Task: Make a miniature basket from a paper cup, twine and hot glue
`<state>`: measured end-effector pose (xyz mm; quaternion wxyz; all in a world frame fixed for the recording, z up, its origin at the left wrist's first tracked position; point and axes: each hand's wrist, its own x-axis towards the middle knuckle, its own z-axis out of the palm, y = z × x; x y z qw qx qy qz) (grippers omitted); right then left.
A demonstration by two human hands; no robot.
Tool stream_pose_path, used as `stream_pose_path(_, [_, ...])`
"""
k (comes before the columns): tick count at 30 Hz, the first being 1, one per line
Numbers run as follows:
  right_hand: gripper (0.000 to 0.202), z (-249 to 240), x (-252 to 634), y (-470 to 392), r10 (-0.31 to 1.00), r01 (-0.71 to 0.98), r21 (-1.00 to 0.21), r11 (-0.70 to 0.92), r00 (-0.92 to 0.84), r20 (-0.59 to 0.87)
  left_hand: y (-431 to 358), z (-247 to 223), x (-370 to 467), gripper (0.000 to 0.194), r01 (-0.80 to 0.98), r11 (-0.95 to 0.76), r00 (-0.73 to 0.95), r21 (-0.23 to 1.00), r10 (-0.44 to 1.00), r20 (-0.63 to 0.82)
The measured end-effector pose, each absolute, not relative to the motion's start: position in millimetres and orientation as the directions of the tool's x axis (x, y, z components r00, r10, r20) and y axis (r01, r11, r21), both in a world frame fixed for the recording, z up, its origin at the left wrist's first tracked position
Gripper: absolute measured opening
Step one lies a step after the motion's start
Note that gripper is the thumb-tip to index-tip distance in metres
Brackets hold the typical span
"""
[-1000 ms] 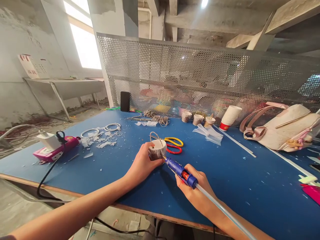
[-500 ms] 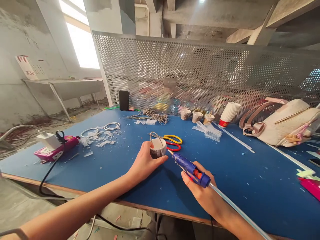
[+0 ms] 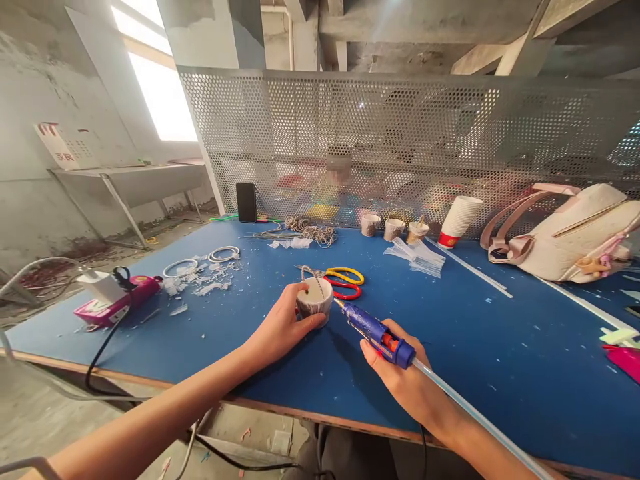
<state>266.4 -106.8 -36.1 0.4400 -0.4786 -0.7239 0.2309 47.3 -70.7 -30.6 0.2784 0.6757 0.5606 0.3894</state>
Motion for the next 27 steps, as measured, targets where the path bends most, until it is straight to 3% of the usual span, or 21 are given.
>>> stream_pose_path(7, [0.023, -37.0, 267.9, -108.0, 0.894, 0.488, -0.753, 0.442, -0.169, 0.416, -72.2, -28.5, 45.1, 0.050, 0.517, -0.236, 0.096, 0.823, 0.971, 0.218])
stream_pose_path(16, [0.026, -27.2, 271.5, -123.0, 0.940, 0.542, -0.771, 0.335, -0.132, 0.316, -70.6, -34.4, 45.2, 0.051, 0.613, -0.289, 0.145, 0.735, 0.956, 0.255])
stream_pose_path(27, [0.026, -27.9, 285.6, -144.7, 0.958, 0.523, -0.806, 0.278, -0.086, 0.275, -79.2, -33.2, 39.6, 0.070, 0.623, -0.394, 0.235, 0.676, 0.918, 0.318])
